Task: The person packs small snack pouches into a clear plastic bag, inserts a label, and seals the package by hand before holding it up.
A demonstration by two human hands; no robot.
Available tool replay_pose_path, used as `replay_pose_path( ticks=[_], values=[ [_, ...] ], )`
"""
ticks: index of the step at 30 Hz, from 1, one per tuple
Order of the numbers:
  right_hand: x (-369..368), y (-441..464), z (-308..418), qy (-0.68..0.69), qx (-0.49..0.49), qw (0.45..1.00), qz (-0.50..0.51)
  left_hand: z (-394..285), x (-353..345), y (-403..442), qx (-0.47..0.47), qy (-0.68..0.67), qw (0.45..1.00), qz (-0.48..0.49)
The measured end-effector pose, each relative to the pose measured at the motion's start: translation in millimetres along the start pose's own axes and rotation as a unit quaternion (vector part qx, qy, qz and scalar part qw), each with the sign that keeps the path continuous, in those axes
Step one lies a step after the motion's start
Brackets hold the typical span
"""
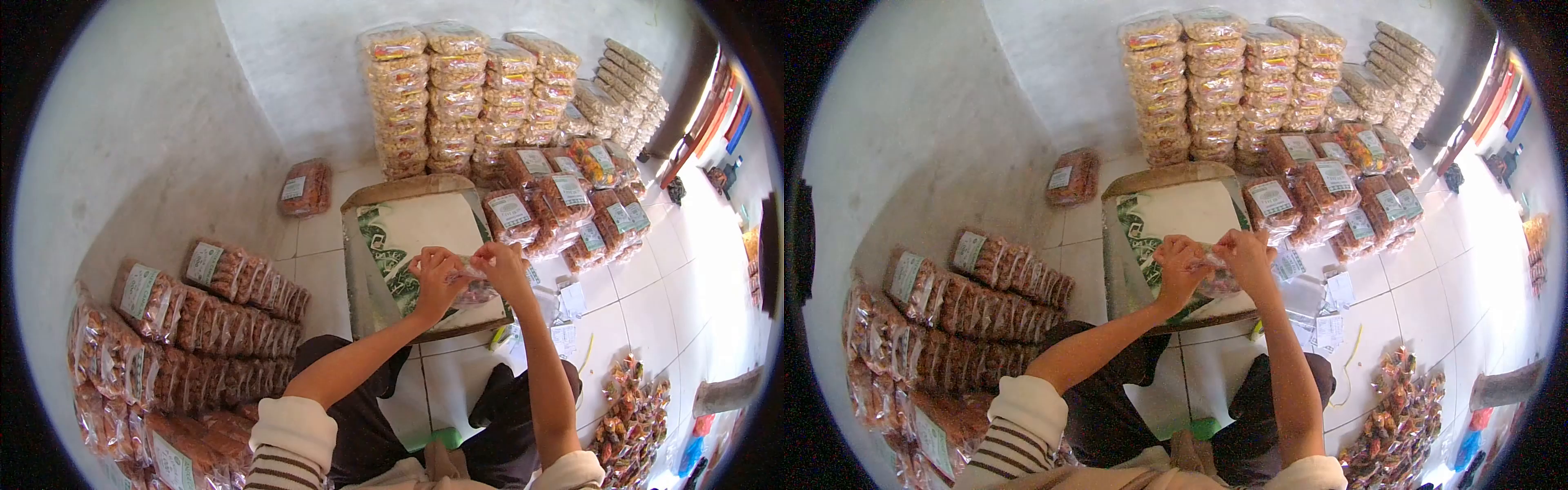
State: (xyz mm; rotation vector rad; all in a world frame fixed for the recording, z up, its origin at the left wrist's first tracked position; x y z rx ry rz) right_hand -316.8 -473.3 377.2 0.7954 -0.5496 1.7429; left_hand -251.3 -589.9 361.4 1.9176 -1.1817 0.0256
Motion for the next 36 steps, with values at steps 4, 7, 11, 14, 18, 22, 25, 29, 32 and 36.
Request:
replay_pose_path(
  ticks=[4,7,11,14,18,22,25,29,32,36],
  values=[
    [6.9,-5.7,13.3,-0.006,0.056,0.998,-0.023,-0.7,2.0,0.9,-0.004,0.011,1.0,-0.007],
    [13.9,-17.2,26.4,-0.033,0.167,0.984,-0.046,-0.3,6.7,1.9,-0.01,0.024,1.0,-0.016],
    [16.8,-39.4,40.5,-0.094,0.255,0.961,-0.049,-7.1,10.6,4.0,-0.017,0.025,1.0,-0.001],
    [11.6,-43.8,36.4,-0.124,0.277,0.951,-0.065,-10.3,6.5,0.3,-0.04,0.03,0.999,0.01],
    [8.9,-48.6,30.7,-0.112,0.315,0.937,-0.103,-14.2,8.6,0.6,-0.045,0.025,0.999,0.013],
    [9.5,-51.4,29.7,-0.097,0.329,0.933,-0.11,-15.7,10.2,2.0,-0.023,-0.002,0.999,0.022],
    [12.2,-51.7,30.5,-0.092,0.338,0.928,-0.127,-17.0,10.7,3.2,-0.034,-0.002,0.999,0.024],
    [16.2,-51.3,35.3,-0.101,0.332,0.93,-0.123,-20.9,11.6,4.1,-0.072,0.029,0.997,0.021],
    [13.9,-52.3,37.6,-0.139,0.33,0.924,-0.137,-19.4,10.4,4.9,-0.072,0.028,0.997,0.025],
    [11.7,-58.5,45.4,-0.199,0.348,0.901,-0.167,-19.2,11.0,7.5,-0.067,0.026,0.997,0.024]
  ],
)
Point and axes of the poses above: each hand's wrist, its own y-axis towards the middle knuckle, its own x-axis out of the back of the hand, z = x × y, the point moved 9 cm from there along y, towards the middle knuckle, and after that the axes turned 4 degrees about -x, right-handed, at the moved point
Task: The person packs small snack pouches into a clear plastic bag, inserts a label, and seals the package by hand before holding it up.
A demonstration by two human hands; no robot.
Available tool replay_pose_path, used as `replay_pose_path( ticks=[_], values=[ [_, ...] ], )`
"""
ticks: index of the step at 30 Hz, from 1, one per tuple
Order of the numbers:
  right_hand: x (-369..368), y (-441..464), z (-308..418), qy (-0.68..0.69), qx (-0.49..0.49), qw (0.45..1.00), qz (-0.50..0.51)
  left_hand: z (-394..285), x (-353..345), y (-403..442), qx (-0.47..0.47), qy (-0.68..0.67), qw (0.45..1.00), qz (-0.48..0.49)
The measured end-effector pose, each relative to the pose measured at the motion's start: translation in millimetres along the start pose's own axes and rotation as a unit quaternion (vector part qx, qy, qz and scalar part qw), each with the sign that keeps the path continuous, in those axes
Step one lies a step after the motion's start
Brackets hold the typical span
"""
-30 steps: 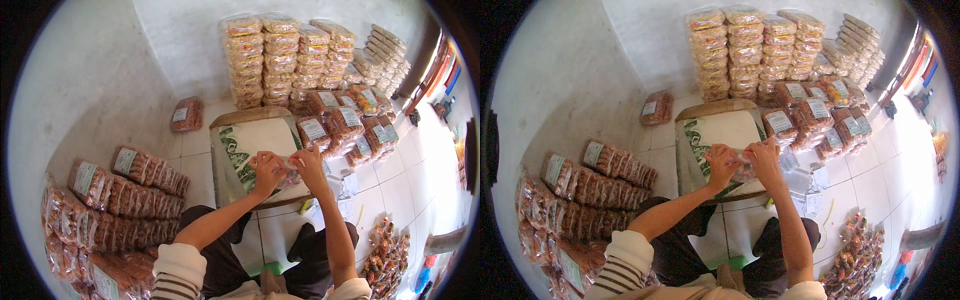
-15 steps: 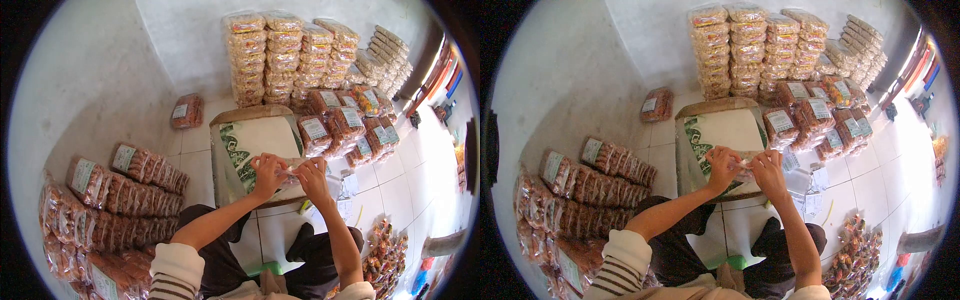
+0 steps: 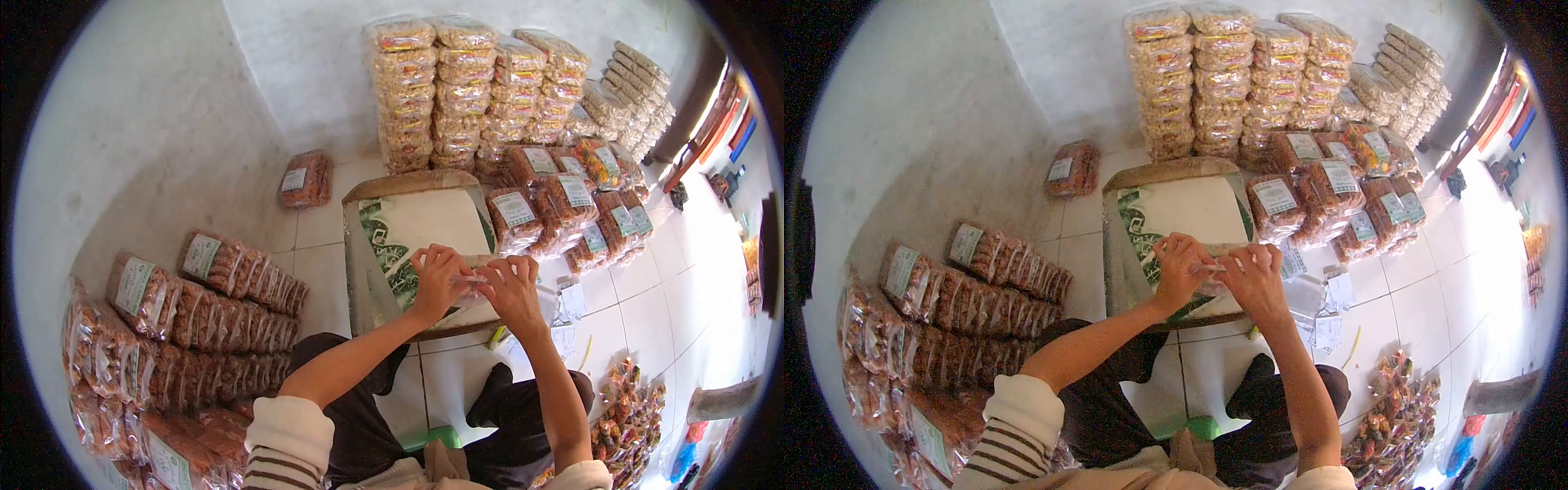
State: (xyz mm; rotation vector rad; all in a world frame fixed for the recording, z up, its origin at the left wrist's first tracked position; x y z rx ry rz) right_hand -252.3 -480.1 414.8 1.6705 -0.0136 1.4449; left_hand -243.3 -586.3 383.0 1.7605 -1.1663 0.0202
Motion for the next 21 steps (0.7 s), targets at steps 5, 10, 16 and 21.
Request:
replay_pose_path(
  ticks=[5,10,16,21],
  values=[
    [-3.3,-2.6,-1.9,-0.006,0.019,1.0,-0.007,2.8,-8.0,-1.5,-0.003,0.012,0.999,0.038],
    [-2.0,-4.5,-3.4,0.02,0.021,0.999,-0.03,3.2,-14.3,-4.2,-0.002,-0.002,0.999,0.046],
    [-5.0,-2.4,-1.9,0.041,0.012,0.999,-0.029,0.8,-8.1,-2.6,-0.007,0.008,1.0,0.021],
    [-6.1,1.3,-3.7,0.038,-0.018,0.999,-0.027,1.2,-8.3,0.2,-0.028,0.006,0.999,0.015]
  ],
)
Point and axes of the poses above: each hand's wrist, its own y-axis towards the middle knuckle, its own x-axis out of the back of the hand, z = x × y, the point moved 9 cm from there along y, towards the middle knuckle, and after that the axes turned 4 degrees about -x, right-handed, at the moved point
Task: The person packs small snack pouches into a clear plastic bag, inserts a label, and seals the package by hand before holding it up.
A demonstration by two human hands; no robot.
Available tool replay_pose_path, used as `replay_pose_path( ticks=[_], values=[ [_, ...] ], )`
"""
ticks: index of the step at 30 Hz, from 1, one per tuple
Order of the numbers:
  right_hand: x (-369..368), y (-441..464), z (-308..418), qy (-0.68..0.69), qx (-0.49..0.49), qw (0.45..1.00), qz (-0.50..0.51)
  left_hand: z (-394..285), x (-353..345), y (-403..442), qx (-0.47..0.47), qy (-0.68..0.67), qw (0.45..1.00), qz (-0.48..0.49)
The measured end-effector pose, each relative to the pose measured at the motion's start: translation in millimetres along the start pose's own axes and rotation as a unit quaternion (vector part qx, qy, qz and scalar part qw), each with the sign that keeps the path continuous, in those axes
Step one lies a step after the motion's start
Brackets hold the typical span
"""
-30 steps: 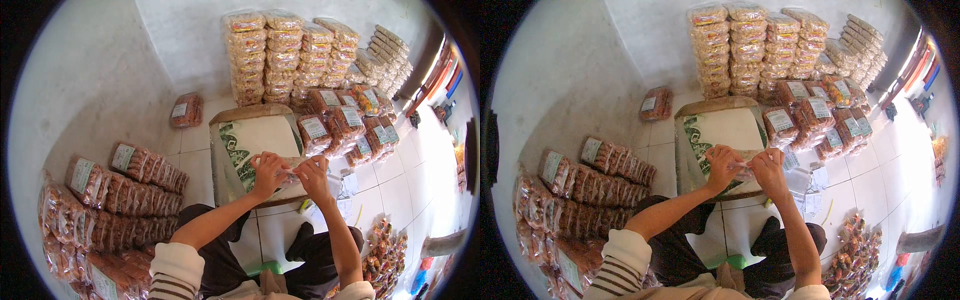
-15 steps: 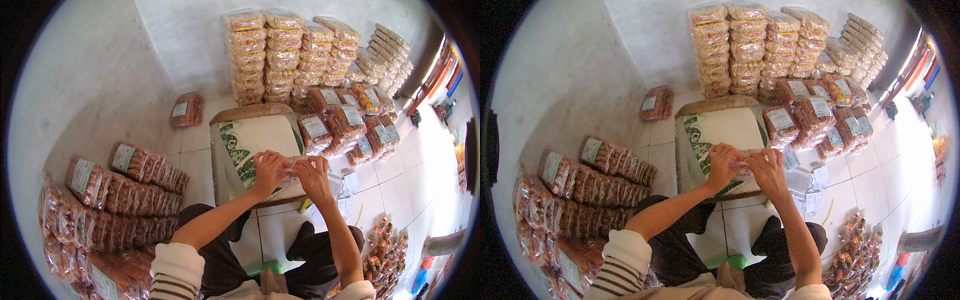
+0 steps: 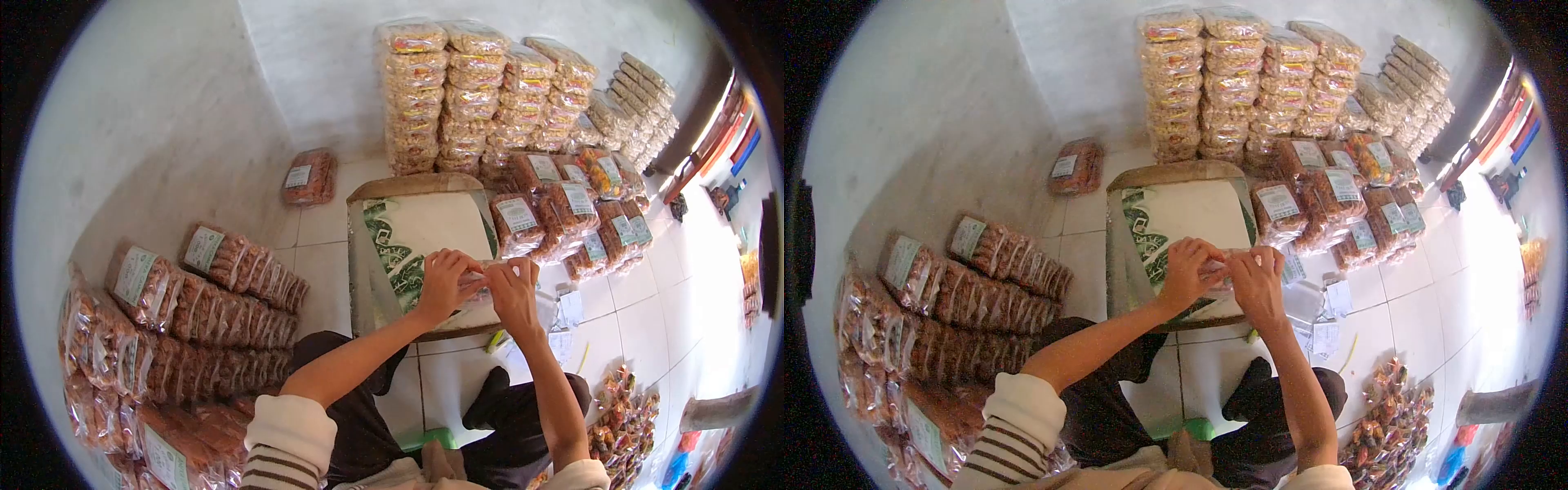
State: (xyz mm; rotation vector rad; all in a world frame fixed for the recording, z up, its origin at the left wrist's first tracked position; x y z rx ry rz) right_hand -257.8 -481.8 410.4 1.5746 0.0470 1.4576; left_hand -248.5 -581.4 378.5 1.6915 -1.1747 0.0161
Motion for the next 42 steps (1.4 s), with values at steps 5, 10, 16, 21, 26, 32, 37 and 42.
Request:
replay_pose_path(
  ticks=[5,10,16,21,26,32,37,42],
  values=[
    [-6.0,0.0,-13.7,0.031,-0.068,0.996,0.043,1.6,-6.5,-2.1,0.024,0.02,0.999,0.029],
    [-10.3,1.5,-27.6,0.072,-0.124,0.988,0.058,11.2,-13.7,-0.2,0.05,0.03,0.997,0.042],
    [-4.4,6.6,-29.8,0.117,-0.137,0.979,0.1,13.4,-11.8,0.6,0.048,0.015,0.999,0.004],
    [2.5,10.2,-26.0,0.099,-0.106,0.982,0.117,14.8,-8.7,0.0,0.073,-0.015,0.997,0.008],
    [7.0,12.3,-19.9,0.069,-0.079,0.989,0.102,10.6,-6.7,-0.1,0.056,-0.019,0.998,0.006],
    [4.9,11.3,-16.6,0.036,-0.048,0.995,0.083,13.4,-9.1,-1.3,0.066,-0.015,0.998,0.007],
    [3.9,12.9,-13.4,0.028,-0.053,0.994,0.091,15.1,-9.3,-1.4,0.095,-0.018,0.995,0.013],
    [3.4,12.9,-10.8,-0.001,-0.042,0.997,0.071,20.0,-11.6,-1.5,0.122,-0.019,0.992,0.02]
  ],
)
Point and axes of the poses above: each hand's wrist, its own y-axis towards the middle knuckle, its own x-axis out of the back of the hand, z = x × y, the point moved 9 cm from there along y, towards the middle knuckle, and after that the axes turned 4 degrees about -x, right-handed, at the moved point
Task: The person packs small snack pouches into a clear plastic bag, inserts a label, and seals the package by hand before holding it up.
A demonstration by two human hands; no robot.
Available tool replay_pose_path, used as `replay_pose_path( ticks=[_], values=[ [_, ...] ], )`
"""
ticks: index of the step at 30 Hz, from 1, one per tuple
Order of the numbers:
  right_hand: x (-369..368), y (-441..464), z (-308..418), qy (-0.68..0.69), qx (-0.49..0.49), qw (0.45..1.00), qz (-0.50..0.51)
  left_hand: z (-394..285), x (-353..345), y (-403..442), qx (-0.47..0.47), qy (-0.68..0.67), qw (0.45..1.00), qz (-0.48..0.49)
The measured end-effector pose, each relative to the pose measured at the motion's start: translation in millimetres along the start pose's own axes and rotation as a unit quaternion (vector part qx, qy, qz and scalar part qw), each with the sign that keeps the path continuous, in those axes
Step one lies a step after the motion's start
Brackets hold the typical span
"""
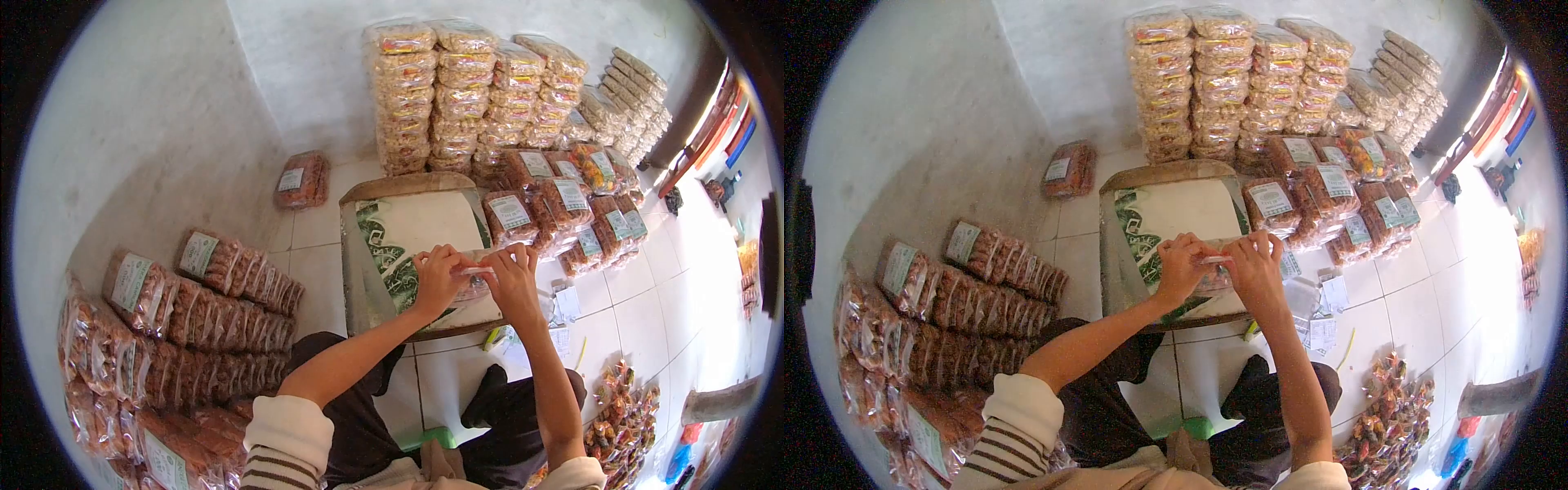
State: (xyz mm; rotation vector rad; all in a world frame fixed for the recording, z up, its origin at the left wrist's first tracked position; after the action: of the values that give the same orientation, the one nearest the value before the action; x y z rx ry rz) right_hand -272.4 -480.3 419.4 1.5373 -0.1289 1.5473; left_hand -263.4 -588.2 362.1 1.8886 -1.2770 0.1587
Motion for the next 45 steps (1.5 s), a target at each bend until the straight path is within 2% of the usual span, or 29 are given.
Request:
replay_pose_path(
  ticks=[3,7,9,12,13,15,18,25,28,33,35,39,42,45],
  values=[
    [-4.3,-1.1,1.1,-0.031,0.027,0.999,-0.007,1.8,0.2,-0.1,-0.001,-0.014,1.0,-0.003],
    [-4.0,4.9,-0.4,-0.022,0.015,1.0,0.009,2.6,0.0,-1.3,-0.013,0.003,1.0,-0.008],
    [0.1,6.7,-2.9,0.01,-0.006,1.0,-0.014,2.0,1.5,-1.0,-0.013,0.008,1.0,-0.012],
    [-6.8,6.9,-8.5,0.024,-0.038,0.999,-0.002,8.0,5.1,-0.5,0.036,-0.068,0.997,-0.025],
    [-8.0,6.6,-9.3,0.023,-0.038,0.999,-0.002,4.1,5.1,0.1,0.016,-0.042,0.999,-0.021],
    [-18.3,4.6,-22.5,0.073,-0.1,0.992,0.038,1.8,3.6,-0.4,-0.003,-0.015,1.0,-0.017],
    [-34.6,1.2,-30.7,0.057,-0.121,0.988,0.083,1.0,-3.8,-2.9,-0.018,0.016,1.0,0.008],
    [-28.5,1.5,-17.0,-0.035,-0.095,0.993,0.06,0.7,-1.1,-2.6,-0.03,-0.018,0.999,-0.009],
    [-10.9,6.1,-14.4,-0.032,-0.111,0.993,0.005,1.1,0.1,-0.9,-0.033,-0.017,0.999,-0.006],
    [-12.2,-0.5,-2.2,0.011,0.032,0.999,-0.005,1.6,-2.1,0.4,-0.023,-0.023,0.999,0.013],
    [-11.5,-5.7,-0.6,0.021,0.041,0.999,-0.013,9.8,2.2,1.2,0.012,-0.034,0.999,-0.014],
    [5.1,-6.1,4.8,0.051,0.04,0.997,-0.052,11.0,0.3,0.2,0.025,-0.045,0.999,-0.003],
    [1.9,-6.5,7.9,0.042,0.046,0.998,-0.02,14.3,0.4,1.4,0.018,-0.031,0.999,-0.011],
    [-5.8,-7.9,0.3,0.028,0.065,0.997,-0.033,13.7,1.4,2.2,0.027,-0.025,0.999,-0.006]
  ],
)
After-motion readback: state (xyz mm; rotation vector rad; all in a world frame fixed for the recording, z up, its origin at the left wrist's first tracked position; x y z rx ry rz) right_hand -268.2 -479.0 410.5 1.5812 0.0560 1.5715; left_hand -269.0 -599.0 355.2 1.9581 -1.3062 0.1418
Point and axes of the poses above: each hand's wrist, its own y-axis towards the middle knuckle, its own x-axis out of the back of the hand, z = x × y, the point moved 9 cm from there along y, towards the middle knuckle, and after that the axes turned 4 degrees about -x, right-handed, at the moved point
